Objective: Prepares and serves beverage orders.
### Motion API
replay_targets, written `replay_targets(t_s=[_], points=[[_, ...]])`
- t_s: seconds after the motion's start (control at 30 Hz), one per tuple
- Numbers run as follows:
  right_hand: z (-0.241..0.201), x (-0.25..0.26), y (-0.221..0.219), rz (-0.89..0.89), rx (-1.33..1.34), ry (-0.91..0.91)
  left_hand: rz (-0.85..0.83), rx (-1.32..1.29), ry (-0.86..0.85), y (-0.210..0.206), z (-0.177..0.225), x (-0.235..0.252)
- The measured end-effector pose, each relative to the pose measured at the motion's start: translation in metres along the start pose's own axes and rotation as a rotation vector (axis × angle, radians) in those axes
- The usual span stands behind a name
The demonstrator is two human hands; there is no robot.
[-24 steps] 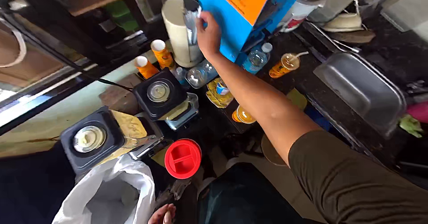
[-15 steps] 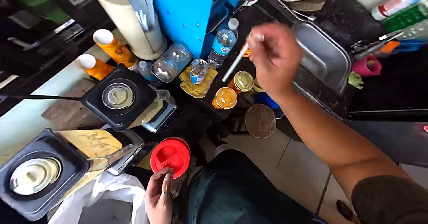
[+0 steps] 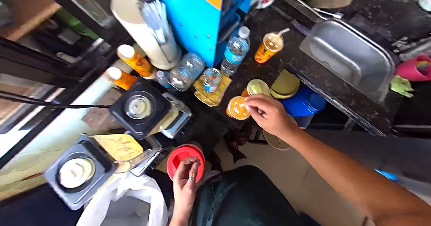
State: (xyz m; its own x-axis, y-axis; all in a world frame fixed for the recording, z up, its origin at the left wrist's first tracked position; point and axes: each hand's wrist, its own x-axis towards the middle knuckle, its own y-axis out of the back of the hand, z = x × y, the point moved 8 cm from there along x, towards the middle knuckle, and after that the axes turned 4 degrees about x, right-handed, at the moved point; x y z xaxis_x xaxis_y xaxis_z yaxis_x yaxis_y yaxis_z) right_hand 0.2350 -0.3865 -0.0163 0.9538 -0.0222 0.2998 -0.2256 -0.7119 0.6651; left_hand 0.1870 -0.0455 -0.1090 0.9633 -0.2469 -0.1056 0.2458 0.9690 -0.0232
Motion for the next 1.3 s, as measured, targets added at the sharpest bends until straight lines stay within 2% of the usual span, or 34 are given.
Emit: replay_targets(t_s=[0.03,0.1,0.2,0.3,0.4,0.5,0.6,0.73,0.83,0.93,1.0,1.07,1.13,1.23,1.3], points=[[0.008,0.0,-0.002,-0.048,-0.013,-0.065,0.016,-0.003,0.005,0.004,0.0,-0.002],[0.004,0.015,0.016,-0.011,-0.011,-0.121,0.054,-0.01,0.015,0.013,0.0,-0.007],[-0.033,0.087,0.031,0.07,0.05,-0.105,0.151,-0.016,0.021,0.029,-0.002,-0.02],[-0.038,0.194,-0.031,0.019,0.264,-0.184,0.224,-0.017,0.018,0.034,0.001,-0.034],[0.002,0.282,-0.116,0.054,0.354,-0.421,0.292,-0.008,0.013,0.038,0.007,-0.057],[0.028,0.325,-0.156,0.141,0.298,-0.571,0.369,-0.01,0.037,0.046,0.003,-0.088],[0.028,0.336,-0.164,0.186,0.222,-0.595,0.431,-0.025,0.065,0.055,-0.013,-0.119],[0.015,0.334,-0.157,0.223,0.162,-0.499,0.431,-0.038,0.092,0.058,-0.026,-0.135],[-0.023,0.336,-0.124,0.285,0.112,-0.237,0.35,-0.062,0.065,0.052,-0.02,-0.115],[-0.082,0.296,-0.047,0.446,0.152,0.193,0.236,-0.015,0.026,0.042,-0.01,-0.089],[-0.108,0.249,0.022,0.446,0.2,0.392,0.153,-0.004,0.009,0.033,-0.014,-0.066],[-0.108,0.193,0.085,0.391,0.171,0.408,0.069,0.027,0.011,0.017,-0.022,-0.045],[-0.085,0.139,0.127,0.36,0.107,0.294,-0.036,0.104,0.022,-0.009,-0.026,-0.019],[-0.032,0.077,0.14,0.334,0.04,0.107,-0.189,0.268,0.016,-0.063,-0.026,0.025],[-0.006,0.055,0.136,0.338,0.037,0.065,-0.25,0.371,0.02,-0.097,-0.031,0.055]])
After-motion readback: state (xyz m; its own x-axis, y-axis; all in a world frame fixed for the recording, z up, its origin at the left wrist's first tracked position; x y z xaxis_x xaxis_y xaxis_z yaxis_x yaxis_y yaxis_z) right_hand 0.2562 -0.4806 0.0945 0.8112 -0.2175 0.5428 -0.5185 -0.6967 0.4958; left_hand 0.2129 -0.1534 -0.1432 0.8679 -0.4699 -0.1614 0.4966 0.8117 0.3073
